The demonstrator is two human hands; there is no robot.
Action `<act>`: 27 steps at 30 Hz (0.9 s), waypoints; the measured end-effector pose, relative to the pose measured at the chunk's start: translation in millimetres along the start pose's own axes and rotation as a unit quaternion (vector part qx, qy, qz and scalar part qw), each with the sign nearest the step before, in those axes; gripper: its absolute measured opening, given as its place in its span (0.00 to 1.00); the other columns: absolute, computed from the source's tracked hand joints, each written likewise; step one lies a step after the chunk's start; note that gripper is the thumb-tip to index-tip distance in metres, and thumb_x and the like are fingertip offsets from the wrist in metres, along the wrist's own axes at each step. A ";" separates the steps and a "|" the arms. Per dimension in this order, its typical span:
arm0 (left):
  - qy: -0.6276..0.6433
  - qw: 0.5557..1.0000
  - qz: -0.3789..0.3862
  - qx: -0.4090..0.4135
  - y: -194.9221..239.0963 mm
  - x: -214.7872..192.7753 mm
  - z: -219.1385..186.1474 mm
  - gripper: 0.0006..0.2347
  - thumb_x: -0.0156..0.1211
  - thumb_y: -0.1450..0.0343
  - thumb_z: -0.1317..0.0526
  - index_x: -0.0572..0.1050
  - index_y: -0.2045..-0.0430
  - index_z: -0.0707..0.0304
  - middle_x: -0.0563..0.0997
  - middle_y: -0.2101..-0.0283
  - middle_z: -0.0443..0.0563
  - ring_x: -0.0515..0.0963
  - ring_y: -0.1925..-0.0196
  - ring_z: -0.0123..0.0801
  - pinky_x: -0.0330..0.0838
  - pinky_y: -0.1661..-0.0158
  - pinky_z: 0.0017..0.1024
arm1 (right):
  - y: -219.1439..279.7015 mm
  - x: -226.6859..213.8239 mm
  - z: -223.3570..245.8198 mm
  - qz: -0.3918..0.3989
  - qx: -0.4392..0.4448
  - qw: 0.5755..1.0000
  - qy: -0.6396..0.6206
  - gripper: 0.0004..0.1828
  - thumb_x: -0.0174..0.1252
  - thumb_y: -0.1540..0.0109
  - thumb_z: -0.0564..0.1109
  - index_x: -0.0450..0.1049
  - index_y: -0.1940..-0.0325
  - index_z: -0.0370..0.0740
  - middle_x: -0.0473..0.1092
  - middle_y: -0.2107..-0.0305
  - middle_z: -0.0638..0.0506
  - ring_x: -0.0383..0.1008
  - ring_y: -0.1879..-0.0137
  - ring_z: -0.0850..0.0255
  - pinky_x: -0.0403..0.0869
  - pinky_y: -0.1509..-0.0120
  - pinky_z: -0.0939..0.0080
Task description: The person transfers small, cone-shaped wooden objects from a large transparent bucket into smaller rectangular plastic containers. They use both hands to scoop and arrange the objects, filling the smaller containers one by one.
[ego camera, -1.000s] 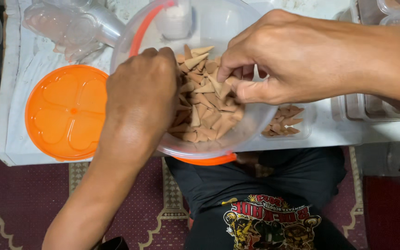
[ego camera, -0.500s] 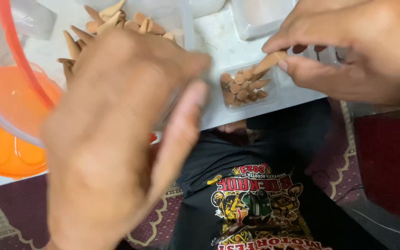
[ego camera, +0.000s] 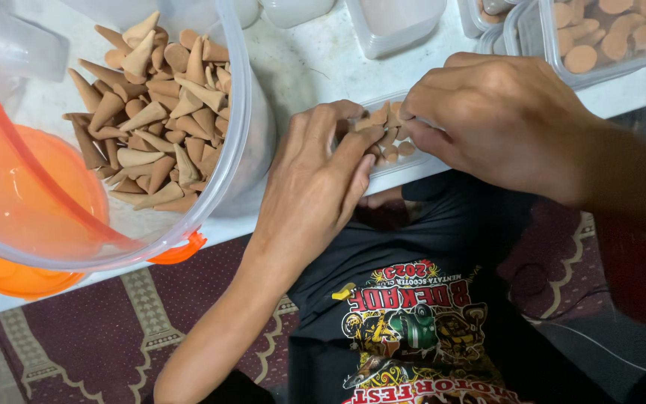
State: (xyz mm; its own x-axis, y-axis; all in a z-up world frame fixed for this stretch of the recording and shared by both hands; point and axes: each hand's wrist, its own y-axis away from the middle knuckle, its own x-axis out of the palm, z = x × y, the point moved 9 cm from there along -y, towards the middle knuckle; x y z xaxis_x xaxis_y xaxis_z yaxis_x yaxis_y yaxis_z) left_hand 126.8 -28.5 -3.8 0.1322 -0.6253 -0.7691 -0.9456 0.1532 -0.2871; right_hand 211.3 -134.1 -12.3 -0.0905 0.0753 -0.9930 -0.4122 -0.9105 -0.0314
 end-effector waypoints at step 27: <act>-0.077 0.996 -0.045 0.031 1.2 18.1 21.9 0.06 0.66 0.29 0.61 0.76 0.68 0.62 0.67 0.43 0.63 0.69 0.42 0.61 0.66 0.53 0.58 | 3.2 10.7 14.3 -0.083 -0.038 0.995 -0.039 0.08 0.59 0.30 0.39 0.74 0.64 0.46 0.67 0.74 0.53 0.65 0.68 0.53 0.66 0.68 0.51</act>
State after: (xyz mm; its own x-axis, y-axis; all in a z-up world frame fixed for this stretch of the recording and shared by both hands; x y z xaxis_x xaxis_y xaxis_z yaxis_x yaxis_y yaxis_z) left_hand 134.6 -22.9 -30.5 0.2638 -0.5151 -0.8155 -0.9086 0.1512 -0.3894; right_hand 196.0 -130.4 -21.4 -0.0991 0.2552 -0.9618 -0.3579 -0.9110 -0.2048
